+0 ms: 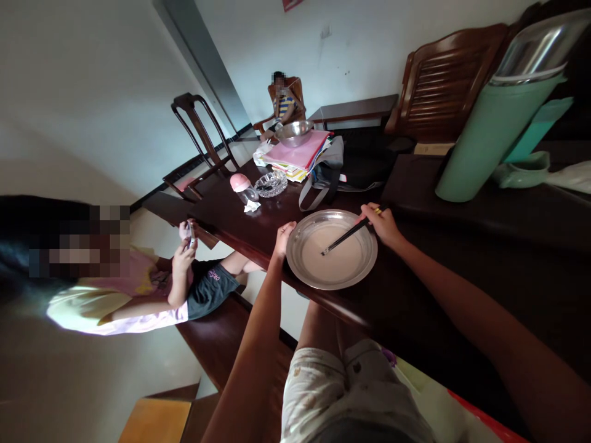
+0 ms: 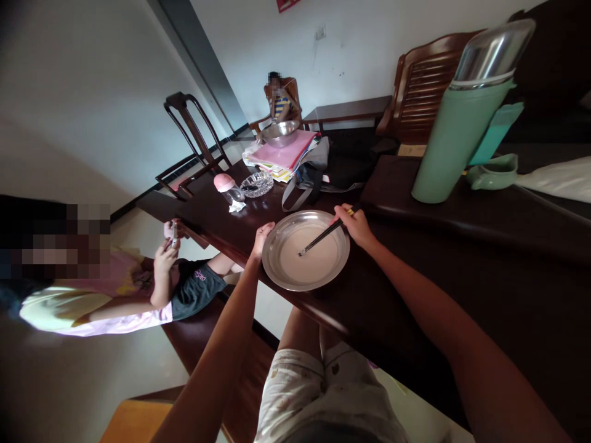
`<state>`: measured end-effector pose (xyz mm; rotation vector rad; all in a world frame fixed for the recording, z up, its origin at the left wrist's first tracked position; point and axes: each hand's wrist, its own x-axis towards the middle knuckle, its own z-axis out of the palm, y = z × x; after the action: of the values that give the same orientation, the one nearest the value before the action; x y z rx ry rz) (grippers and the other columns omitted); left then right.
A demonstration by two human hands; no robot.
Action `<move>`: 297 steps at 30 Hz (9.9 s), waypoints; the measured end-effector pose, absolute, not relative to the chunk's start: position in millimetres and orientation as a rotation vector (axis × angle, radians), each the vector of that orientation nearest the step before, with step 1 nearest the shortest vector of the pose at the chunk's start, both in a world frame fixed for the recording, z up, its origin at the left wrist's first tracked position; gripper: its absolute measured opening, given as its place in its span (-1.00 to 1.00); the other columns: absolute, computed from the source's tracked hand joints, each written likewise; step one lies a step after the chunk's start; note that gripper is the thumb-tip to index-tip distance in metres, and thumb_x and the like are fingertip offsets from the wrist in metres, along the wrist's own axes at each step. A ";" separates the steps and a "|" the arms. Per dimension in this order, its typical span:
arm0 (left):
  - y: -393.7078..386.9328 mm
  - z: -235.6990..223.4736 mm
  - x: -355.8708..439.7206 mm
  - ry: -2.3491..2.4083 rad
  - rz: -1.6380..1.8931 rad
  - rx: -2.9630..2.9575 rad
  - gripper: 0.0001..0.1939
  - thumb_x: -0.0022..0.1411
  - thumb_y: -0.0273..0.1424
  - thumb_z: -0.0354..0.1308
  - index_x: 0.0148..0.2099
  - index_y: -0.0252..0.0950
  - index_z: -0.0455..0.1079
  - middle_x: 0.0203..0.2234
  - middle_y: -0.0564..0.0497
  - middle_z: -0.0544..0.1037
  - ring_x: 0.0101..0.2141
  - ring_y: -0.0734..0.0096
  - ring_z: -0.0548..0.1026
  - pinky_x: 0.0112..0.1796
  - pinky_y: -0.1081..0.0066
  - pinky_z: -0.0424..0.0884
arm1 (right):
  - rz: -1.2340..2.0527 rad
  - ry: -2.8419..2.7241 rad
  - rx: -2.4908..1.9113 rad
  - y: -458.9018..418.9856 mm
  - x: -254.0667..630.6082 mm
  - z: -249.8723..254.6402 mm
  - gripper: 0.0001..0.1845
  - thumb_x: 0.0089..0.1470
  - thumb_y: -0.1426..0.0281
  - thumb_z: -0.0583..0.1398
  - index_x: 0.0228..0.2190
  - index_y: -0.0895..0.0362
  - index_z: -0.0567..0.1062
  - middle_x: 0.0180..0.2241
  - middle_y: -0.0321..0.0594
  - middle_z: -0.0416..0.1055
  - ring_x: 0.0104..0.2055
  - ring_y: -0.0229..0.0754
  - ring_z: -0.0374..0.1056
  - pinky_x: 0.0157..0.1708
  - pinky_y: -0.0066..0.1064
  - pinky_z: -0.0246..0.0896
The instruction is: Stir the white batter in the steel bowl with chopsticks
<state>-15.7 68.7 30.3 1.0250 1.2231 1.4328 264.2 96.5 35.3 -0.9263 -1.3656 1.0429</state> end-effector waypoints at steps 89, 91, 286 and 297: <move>69.2 28.1 -15.7 1.196 1.459 1.074 -0.57 0.06 -0.36 0.26 -0.65 -0.29 0.07 -0.74 0.21 0.09 -0.65 0.65 0.03 -0.59 0.52 0.01 | 0.966 -1.321 -0.939 99.1 267.9 36.0 -0.56 0.08 0.09 0.14 -0.68 0.08 0.40 -0.64 -0.25 0.43 -0.55 -0.26 0.25 -0.55 -0.40 0.04; 69.4 27.7 -15.9 1.202 1.460 1.063 -0.57 0.07 -0.36 0.26 -0.65 -0.30 0.07 -0.74 0.21 0.09 -0.66 0.65 0.03 -0.59 0.52 0.01 | 0.971 -1.268 -0.929 100.0 268.1 34.7 -0.56 0.09 0.12 0.14 -0.70 0.08 0.37 -0.67 -0.25 0.41 -0.56 -0.26 0.24 -0.57 -0.40 0.02; 73.5 24.1 -20.5 1.183 1.420 1.028 -0.56 0.05 -0.31 0.29 -0.63 -0.30 0.10 -0.74 0.21 0.11 -0.67 0.65 0.04 -0.60 0.53 0.03 | 1.010 -1.292 -0.983 101.9 268.0 31.2 -0.50 -0.01 -0.07 0.16 -0.66 0.06 0.40 -0.65 -0.27 0.42 -0.52 -0.24 0.28 -0.51 -0.38 0.10; 74.9 21.1 -19.7 1.179 1.420 1.074 -0.56 -0.02 -0.20 0.31 -0.61 -0.29 0.12 -0.73 0.21 0.13 -0.66 0.65 0.04 -0.59 0.52 0.03 | 1.009 -1.267 -0.967 105.0 270.4 29.8 -0.52 0.03 -0.01 0.16 -0.68 0.08 0.39 -0.67 -0.28 0.40 -0.55 -0.26 0.27 -0.52 -0.39 0.07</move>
<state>-19.7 74.9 21.1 1.0738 1.1794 1.4202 270.4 105.0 29.8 -0.9669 -1.2667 1.0086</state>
